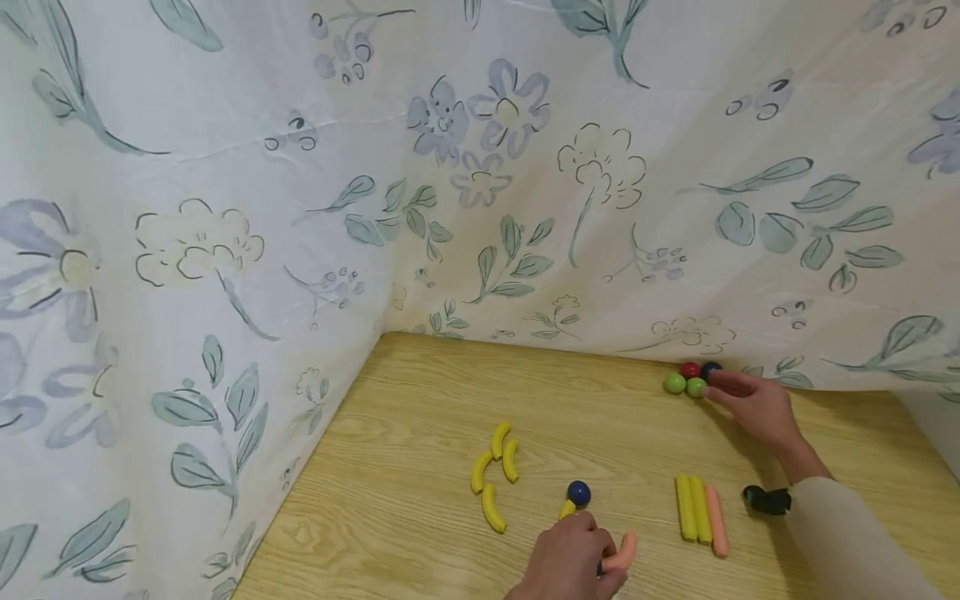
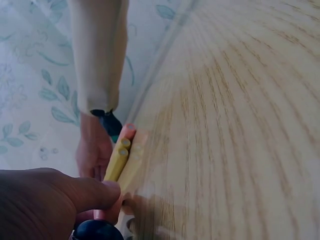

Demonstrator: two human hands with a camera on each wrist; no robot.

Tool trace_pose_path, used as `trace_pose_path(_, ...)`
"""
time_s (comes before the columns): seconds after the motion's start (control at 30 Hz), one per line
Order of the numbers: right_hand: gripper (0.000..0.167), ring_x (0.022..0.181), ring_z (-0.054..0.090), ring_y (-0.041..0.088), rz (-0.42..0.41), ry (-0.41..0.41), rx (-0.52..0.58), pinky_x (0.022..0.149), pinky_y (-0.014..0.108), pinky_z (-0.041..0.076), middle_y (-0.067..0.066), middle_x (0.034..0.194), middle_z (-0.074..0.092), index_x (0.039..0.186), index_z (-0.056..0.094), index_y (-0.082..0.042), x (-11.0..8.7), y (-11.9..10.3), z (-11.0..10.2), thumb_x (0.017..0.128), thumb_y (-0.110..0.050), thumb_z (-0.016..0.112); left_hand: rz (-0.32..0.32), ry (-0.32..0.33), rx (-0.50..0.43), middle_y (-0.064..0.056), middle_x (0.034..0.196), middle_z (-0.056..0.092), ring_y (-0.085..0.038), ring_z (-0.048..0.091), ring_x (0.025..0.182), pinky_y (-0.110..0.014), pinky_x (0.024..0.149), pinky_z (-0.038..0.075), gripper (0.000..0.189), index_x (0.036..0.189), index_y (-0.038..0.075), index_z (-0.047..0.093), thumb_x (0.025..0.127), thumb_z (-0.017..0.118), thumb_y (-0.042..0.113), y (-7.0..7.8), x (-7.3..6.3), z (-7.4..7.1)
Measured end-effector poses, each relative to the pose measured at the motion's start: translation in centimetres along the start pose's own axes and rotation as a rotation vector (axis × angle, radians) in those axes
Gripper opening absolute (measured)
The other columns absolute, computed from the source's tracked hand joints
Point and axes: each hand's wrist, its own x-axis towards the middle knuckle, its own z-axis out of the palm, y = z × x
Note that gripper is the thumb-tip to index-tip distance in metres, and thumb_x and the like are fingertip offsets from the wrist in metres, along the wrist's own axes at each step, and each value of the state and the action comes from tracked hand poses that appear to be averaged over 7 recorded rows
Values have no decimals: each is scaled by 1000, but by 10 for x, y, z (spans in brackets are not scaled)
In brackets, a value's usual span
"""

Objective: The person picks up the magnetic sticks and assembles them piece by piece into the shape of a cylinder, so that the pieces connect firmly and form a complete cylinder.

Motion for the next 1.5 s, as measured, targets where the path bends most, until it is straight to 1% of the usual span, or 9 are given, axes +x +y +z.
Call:
trace_pose_path(0.17, 57, 94, 51, -26, 0, 16, -16, 77, 4, 46, 27, 141, 70, 139, 72, 0, 3, 1, 4, 102, -43, 79, -7, -16, -8, 18, 82, 52, 6, 40, 71, -13, 59, 36, 16, 97, 32, 83, 98, 82, 48, 1, -1, 0)
trace_pose_path(0.4, 53, 93, 51, -19, -16, 22, -81, 73, 7, 46, 30, 135, 73, 136, 74, 1, 2, -1, 6, 103, -40, 78, -27, -19, -26, 18, 82, 55, 7, 42, 72, -13, 61, 39, 17, 95, 30, 84, 98, 82, 47, 0, -1, 1)
trace_pose_path(0.53, 48, 91, 48, -25, -47, 34, -97, 74, 6, 45, 29, 133, 74, 134, 75, 0, 0, 1, 5, 104, -36, 78, -55, -33, -36, 19, 82, 55, 7, 44, 73, -14, 62, 40, 18, 95, 31, 83, 98, 82, 48, 2, -1, 2)
trace_pose_path(0.73, 45, 92, 48, -30, -79, 28, -67, 75, 4, 46, 26, 135, 74, 136, 75, -3, -9, 6, -6, 105, -36, 77, -74, -29, -51, 19, 81, 54, 6, 44, 72, -14, 63, 40, 17, 93, 31, 82, 98, 82, 47, 7, 4, 7)
trace_pose_path(0.8, 49, 92, 51, -29, -70, 25, -44, 74, 5, 48, 17, 133, 77, 139, 74, -4, -15, 7, -11, 104, -39, 77, -76, -21, -59, 19, 81, 54, 6, 43, 72, -14, 62, 40, 17, 93, 30, 81, 99, 82, 45, 8, 5, 9)
trace_pose_path(0.93, 56, 94, 55, -28, -59, 36, 7, 75, 5, 49, -20, 119, 75, 142, 70, -2, -30, 6, -20, 104, -42, 77, -99, -18, -72, 19, 82, 54, 4, 45, 74, -15, 63, 40, 16, 93, 30, 81, 99, 82, 45, 11, 7, 12)
trace_pose_path(1.03, 56, 96, 56, -28, -60, 54, 32, 76, 4, 50, -34, 115, 67, 143, 70, -1, -45, 3, -24, 104, -40, 77, -121, -22, -80, 19, 85, 56, 4, 47, 77, -17, 64, 43, 16, 96, 30, 82, 98, 82, 46, 13, 8, 14)
trace_pose_path(1.27, 53, 100, 67, -20, -30, 68, 159, 78, 8, 55, -37, 115, 70, 144, 69, -1, -91, -12, -29, 103, -32, 80, -127, -25, -105, 20, 87, 57, 4, 46, 78, -17, 66, 43, 16, 98, 30, 82, 99, 81, 46, 11, 3, 15)
trace_pose_path(1.5, 51, 102, 68, -18, 26, 30, 160, 79, 9, 56, -32, 117, 75, 144, 71, -6, -133, -32, -17, 103, -35, 79, -134, 8, -123, 20, 87, 53, 3, 41, 79, -17, 62, 39, 14, 100, 29, 81, 101, 80, 42, 12, 0, 14)
